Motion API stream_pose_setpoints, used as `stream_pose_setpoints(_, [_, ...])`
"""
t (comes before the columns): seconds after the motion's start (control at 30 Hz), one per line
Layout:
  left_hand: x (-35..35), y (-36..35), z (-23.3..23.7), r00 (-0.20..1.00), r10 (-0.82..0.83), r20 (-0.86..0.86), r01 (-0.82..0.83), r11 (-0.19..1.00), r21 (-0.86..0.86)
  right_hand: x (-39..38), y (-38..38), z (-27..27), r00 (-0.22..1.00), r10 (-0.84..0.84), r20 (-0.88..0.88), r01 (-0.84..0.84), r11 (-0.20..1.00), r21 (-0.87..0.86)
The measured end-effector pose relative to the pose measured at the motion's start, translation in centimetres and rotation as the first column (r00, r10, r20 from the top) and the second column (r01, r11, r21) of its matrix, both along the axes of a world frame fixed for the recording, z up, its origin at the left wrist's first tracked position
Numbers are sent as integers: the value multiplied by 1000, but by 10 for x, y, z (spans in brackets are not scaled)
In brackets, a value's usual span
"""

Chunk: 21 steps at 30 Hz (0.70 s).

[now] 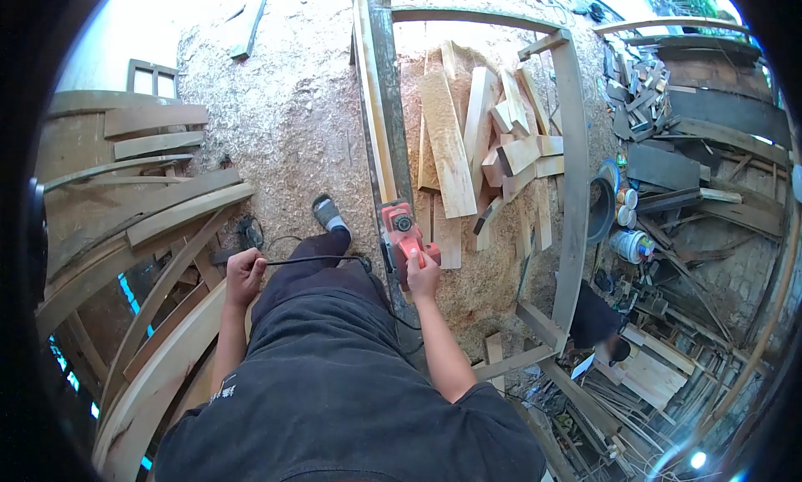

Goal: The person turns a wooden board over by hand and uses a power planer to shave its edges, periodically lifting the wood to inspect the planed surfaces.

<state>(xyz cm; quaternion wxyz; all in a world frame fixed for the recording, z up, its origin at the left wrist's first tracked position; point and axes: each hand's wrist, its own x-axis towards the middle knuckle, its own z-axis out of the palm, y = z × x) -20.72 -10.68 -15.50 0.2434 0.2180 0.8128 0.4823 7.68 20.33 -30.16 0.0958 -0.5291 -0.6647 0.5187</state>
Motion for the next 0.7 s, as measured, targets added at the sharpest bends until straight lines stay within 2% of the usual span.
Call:
stream_pose_setpoints(0.13, [-31, 12, 0, 999, -37, -38, 38, 999, 7, -26, 11, -9, 1000, -2, -1, 2, 1000, 16])
stream_pose_setpoints(0.37, [-58, 18, 0, 999, -9, -36, 10, 999, 51, -69, 29, -9, 1000, 11, -22, -11, 1000, 11])
stream_pose_setpoints(0.43, [-63, 17, 0, 999, -16, -41, 18, 999, 40, -82, 35, -8, 1000, 23, -21, -23, 999, 36])
stream_pose_setpoints(0.5, [-68, 18, -1, 1000, 7, -25, -6, 999, 40, -97, 42, -4, 1000, 20, -15, -20, 1000, -12])
stream_pose_setpoints(0.63, [-84, 20, -5, 999, 13, -36, -12, 1000, 27, -126, 52, 0, 999, 29, 22, -30, 999, 42])
stream_pose_setpoints(0.7, [-96, 25, -5, 997, 3, -82, -2, 1000, 12, -140, 58, -2, 999, 27, 21, -27, 999, 40])
